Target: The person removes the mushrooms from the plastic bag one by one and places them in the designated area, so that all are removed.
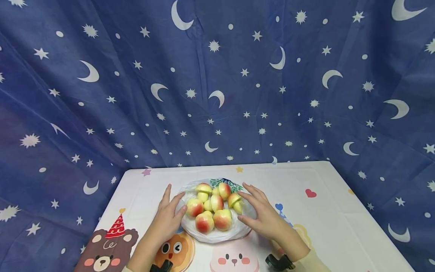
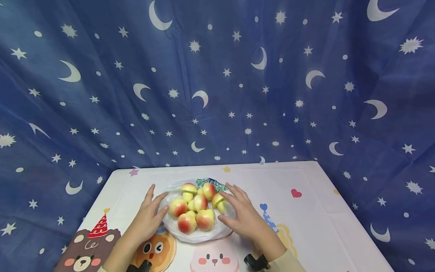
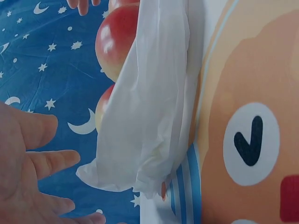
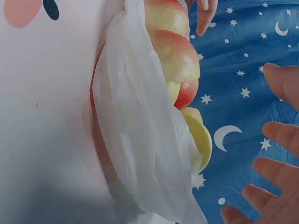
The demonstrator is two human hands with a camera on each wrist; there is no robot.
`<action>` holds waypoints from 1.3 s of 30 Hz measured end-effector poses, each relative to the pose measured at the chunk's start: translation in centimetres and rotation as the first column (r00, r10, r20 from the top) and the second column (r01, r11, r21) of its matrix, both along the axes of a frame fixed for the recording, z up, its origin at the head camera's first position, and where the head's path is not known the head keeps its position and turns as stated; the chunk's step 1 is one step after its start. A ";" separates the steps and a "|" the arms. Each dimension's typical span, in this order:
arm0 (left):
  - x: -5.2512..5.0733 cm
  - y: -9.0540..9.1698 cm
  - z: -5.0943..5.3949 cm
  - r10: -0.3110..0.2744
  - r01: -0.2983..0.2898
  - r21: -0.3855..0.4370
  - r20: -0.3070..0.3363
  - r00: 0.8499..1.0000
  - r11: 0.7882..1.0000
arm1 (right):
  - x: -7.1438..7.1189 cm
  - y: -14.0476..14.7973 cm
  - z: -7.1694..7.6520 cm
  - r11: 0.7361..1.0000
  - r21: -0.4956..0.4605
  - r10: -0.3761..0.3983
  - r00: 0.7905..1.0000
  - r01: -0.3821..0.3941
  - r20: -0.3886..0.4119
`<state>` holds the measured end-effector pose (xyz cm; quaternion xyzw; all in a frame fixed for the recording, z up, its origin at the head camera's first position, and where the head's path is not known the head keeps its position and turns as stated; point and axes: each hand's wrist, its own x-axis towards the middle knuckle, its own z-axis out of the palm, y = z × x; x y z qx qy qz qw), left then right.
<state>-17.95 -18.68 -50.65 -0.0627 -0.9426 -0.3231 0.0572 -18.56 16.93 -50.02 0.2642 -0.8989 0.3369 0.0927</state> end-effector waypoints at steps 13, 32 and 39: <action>-0.5 -0.8 -0.2 -0.013 0.014 -0.011 0.047 0.999 1.000 | -0.4 -0.9 0.0 0.992 -0.124 0.009 0.999 -0.002 0.051; -1.6 -1.3 -1.5 -0.066 0.066 -0.001 0.072 0.995 0.998 | -0.6 -2.4 -1.0 0.947 -0.311 0.145 0.969 -0.077 0.202; -1.8 -1.3 -1.8 -0.117 0.114 0.032 0.119 0.986 0.993 | -0.8 -2.8 -1.6 0.934 -0.344 0.180 0.959 -0.097 0.219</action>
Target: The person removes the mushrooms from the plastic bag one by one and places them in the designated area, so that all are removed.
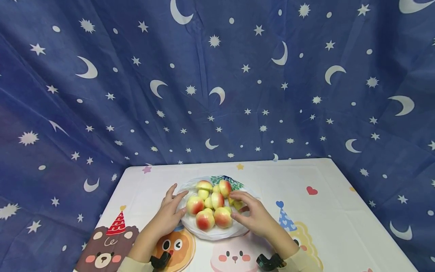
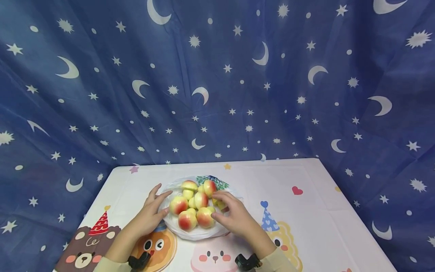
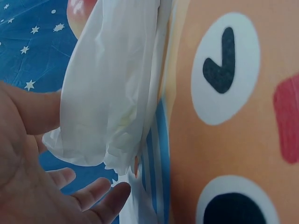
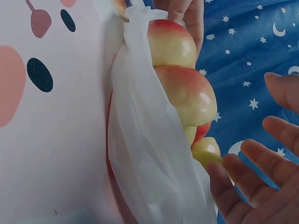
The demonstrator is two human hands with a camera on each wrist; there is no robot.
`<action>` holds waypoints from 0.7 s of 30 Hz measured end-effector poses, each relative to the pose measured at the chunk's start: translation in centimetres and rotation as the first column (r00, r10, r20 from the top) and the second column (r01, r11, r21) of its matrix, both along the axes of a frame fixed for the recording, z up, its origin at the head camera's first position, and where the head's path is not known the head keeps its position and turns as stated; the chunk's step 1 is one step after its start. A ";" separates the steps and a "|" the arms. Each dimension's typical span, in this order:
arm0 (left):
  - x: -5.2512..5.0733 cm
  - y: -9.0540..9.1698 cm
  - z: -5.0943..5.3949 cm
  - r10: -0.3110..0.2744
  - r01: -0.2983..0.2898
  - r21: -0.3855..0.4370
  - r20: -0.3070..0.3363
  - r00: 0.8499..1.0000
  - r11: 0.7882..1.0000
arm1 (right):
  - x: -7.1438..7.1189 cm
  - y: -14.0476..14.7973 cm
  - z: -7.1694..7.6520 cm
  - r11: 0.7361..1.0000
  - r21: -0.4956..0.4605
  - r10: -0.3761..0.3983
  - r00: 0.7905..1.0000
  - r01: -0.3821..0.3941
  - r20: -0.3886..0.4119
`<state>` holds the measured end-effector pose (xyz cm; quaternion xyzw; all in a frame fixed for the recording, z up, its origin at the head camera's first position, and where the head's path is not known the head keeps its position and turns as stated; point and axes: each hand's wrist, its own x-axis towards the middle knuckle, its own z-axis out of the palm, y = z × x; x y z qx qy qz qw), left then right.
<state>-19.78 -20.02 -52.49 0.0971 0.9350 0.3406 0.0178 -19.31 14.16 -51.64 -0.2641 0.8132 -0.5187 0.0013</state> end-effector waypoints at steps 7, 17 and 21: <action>-0.1 0.1 -0.3 -0.012 0.012 0.013 0.033 0.999 1.000 | 0.0 -0.2 -0.4 1.000 0.000 0.012 1.000 -0.012 0.004; -0.1 0.4 -0.4 -0.013 0.012 0.006 0.055 0.998 1.000 | 0.3 -0.5 -0.6 1.000 0.013 -0.002 0.997 0.001 0.071; -0.1 0.5 -0.6 -0.020 0.019 0.018 0.049 0.999 1.000 | 0.4 -0.7 -0.7 1.000 0.023 -0.009 0.995 0.007 0.102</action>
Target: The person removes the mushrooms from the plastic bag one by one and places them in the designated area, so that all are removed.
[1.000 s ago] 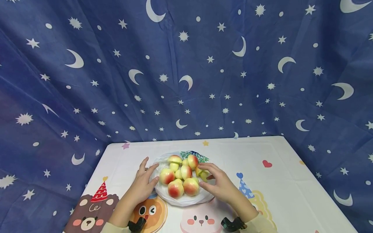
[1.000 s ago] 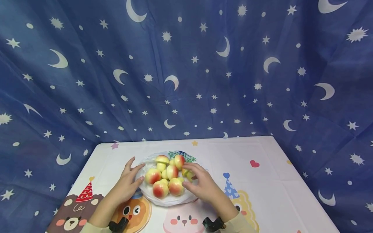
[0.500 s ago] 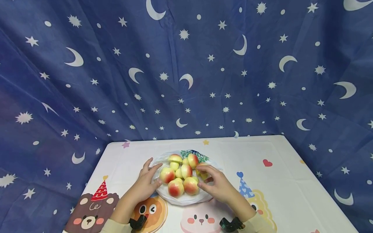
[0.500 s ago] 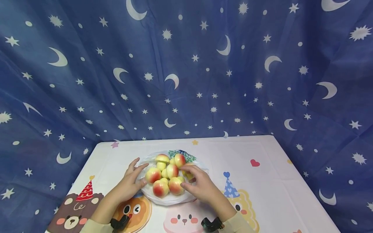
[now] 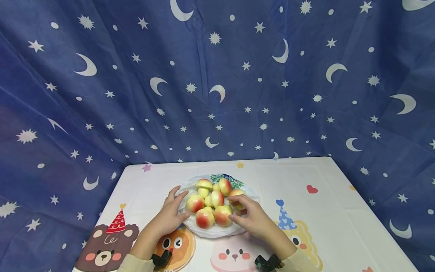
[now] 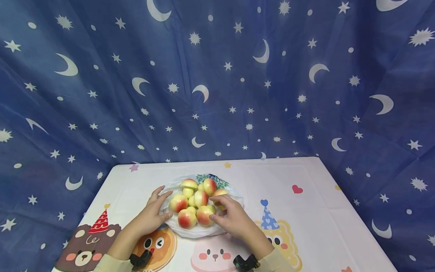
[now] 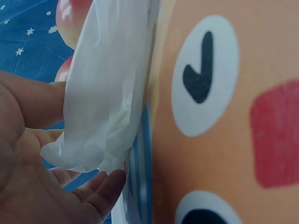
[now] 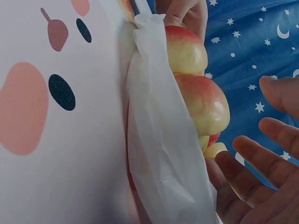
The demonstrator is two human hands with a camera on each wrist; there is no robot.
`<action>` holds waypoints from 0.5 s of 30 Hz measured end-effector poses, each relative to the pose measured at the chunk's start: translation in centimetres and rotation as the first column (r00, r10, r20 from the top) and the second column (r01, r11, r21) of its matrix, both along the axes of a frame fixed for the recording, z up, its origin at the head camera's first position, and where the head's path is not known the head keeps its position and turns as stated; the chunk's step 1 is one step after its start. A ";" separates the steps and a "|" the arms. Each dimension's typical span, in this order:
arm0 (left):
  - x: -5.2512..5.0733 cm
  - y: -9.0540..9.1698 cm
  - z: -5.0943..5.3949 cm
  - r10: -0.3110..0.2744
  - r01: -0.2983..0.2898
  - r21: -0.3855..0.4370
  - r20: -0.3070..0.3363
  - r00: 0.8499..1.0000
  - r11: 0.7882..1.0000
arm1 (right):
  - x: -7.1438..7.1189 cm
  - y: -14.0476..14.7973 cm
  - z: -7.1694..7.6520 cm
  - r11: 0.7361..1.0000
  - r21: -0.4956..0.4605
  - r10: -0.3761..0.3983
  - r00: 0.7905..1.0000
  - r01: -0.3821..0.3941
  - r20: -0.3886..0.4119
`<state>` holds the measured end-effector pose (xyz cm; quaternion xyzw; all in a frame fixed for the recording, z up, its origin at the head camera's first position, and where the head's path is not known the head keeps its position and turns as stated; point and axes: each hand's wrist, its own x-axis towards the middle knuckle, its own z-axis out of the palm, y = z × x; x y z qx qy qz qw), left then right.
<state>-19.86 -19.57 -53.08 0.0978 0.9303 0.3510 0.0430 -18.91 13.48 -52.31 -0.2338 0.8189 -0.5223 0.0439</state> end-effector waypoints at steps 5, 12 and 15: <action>0.0 0.0 -0.1 -0.005 0.005 0.010 -0.015 1.000 1.000 | 0.1 -0.1 0.0 1.000 0.004 0.000 1.000 0.000 0.010; 0.0 0.1 -0.2 0.008 -0.007 0.023 -0.019 1.000 1.000 | -0.1 -0.3 -0.6 1.000 0.023 -0.003 1.000 0.003 -0.003; 0.0 0.1 -0.4 0.008 -0.008 0.023 -0.018 1.000 1.000 | -0.1 -0.4 -0.8 0.999 0.033 -0.004 1.000 0.004 -0.006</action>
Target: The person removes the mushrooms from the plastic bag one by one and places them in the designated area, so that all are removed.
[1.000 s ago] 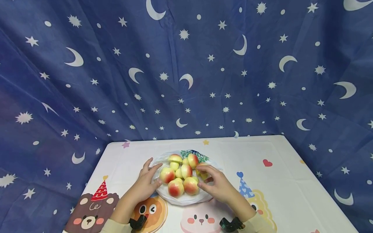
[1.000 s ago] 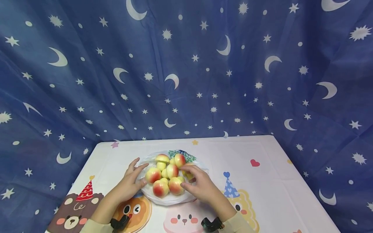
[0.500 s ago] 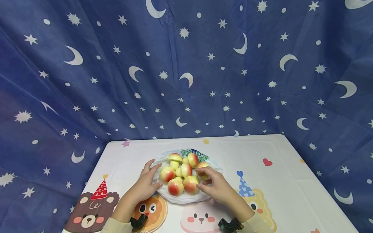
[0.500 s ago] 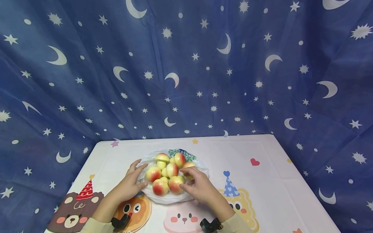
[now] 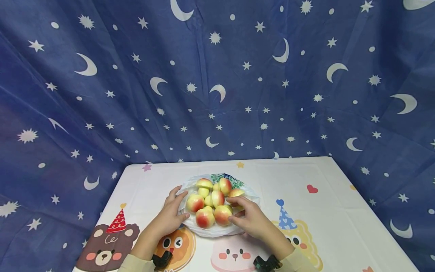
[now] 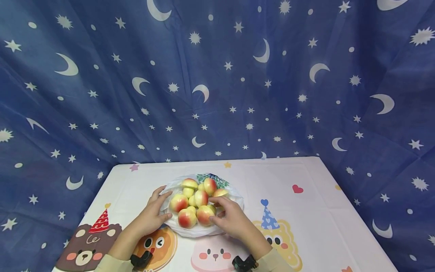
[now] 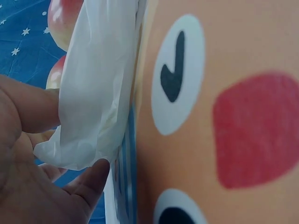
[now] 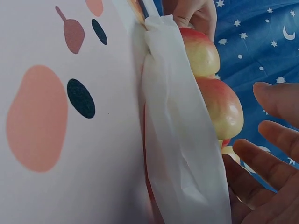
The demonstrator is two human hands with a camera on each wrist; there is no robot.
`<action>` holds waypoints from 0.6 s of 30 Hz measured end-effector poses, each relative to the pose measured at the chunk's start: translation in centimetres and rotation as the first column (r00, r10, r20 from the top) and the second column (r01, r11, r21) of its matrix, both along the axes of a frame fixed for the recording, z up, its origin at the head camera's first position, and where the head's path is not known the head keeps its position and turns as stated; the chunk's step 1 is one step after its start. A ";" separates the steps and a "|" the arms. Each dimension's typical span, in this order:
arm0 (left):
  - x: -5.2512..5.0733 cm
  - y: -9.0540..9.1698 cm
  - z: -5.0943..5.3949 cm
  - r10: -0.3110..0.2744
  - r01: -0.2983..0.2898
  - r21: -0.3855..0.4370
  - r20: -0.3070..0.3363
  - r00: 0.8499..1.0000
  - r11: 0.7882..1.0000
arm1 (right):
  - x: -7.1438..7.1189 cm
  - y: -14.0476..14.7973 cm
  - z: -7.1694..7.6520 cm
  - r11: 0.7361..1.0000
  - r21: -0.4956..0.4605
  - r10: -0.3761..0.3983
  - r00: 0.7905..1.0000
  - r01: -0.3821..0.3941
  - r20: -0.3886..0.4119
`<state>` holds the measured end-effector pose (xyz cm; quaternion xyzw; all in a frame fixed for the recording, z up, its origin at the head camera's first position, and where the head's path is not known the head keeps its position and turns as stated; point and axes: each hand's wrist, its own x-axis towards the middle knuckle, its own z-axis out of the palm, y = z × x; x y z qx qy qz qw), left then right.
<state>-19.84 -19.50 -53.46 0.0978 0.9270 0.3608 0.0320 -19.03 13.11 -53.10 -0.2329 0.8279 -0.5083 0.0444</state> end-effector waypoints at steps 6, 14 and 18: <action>-0.1 0.0 -0.2 -0.007 0.007 0.005 -0.009 1.000 1.000 | 0.0 -0.2 -0.1 1.000 0.014 -0.005 1.000 0.005 -0.002; -0.1 -0.1 -0.3 -0.013 0.014 0.008 -0.027 1.000 1.000 | 0.1 -0.7 -0.3 0.999 0.033 -0.031 0.999 0.031 -0.017; -0.1 -0.1 -0.3 -0.013 0.014 0.013 -0.031 0.999 1.000 | 0.2 -0.8 -0.4 0.998 0.039 -0.041 0.999 0.042 -0.030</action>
